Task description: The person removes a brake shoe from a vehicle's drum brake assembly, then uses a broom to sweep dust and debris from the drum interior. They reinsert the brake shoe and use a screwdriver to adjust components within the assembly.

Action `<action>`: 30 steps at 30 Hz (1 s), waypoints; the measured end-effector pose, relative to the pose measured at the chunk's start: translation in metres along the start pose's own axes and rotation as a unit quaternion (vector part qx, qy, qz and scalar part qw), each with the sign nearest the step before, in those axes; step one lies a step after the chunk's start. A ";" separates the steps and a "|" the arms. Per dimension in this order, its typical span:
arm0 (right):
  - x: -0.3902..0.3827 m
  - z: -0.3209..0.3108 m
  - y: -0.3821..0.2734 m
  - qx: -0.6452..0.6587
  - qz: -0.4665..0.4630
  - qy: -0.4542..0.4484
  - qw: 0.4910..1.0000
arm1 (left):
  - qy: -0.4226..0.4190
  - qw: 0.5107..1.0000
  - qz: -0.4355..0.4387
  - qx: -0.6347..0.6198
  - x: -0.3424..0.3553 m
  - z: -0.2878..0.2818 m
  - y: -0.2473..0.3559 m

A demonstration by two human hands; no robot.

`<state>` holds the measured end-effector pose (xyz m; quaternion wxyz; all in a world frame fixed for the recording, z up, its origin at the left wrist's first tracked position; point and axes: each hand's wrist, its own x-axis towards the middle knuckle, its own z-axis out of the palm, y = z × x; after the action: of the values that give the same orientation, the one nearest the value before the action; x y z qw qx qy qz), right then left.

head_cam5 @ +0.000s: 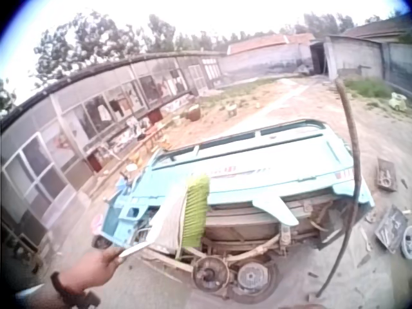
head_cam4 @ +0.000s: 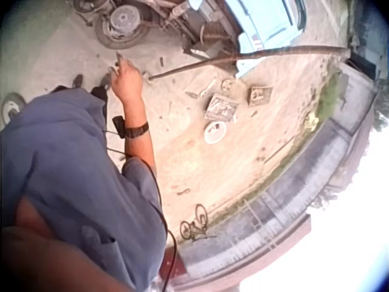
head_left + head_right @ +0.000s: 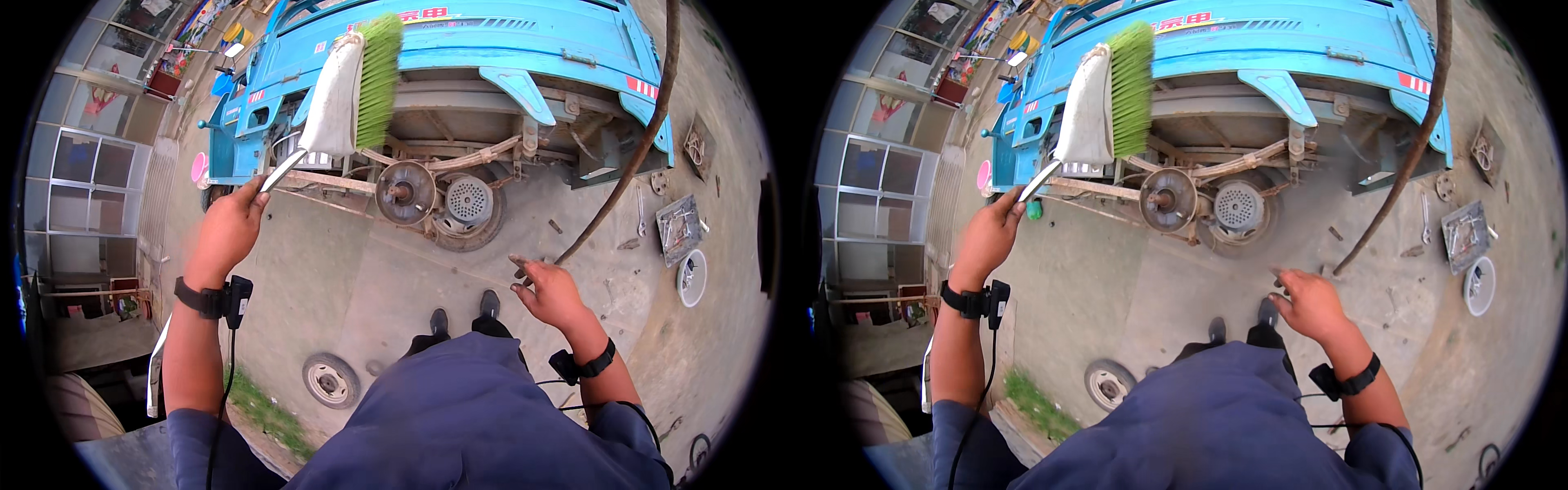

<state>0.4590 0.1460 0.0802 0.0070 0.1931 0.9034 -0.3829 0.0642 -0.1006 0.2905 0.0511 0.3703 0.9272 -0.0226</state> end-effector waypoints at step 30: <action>-0.010 0.034 0.007 0.005 0.046 -0.028 0.999 | 0.055 0.991 0.114 0.050 0.005 0.004 -0.004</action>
<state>0.4664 0.1236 0.0525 0.0492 0.2239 0.8911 -0.3916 0.0579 -0.1005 0.2864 -0.0163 0.4763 0.8781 -0.0426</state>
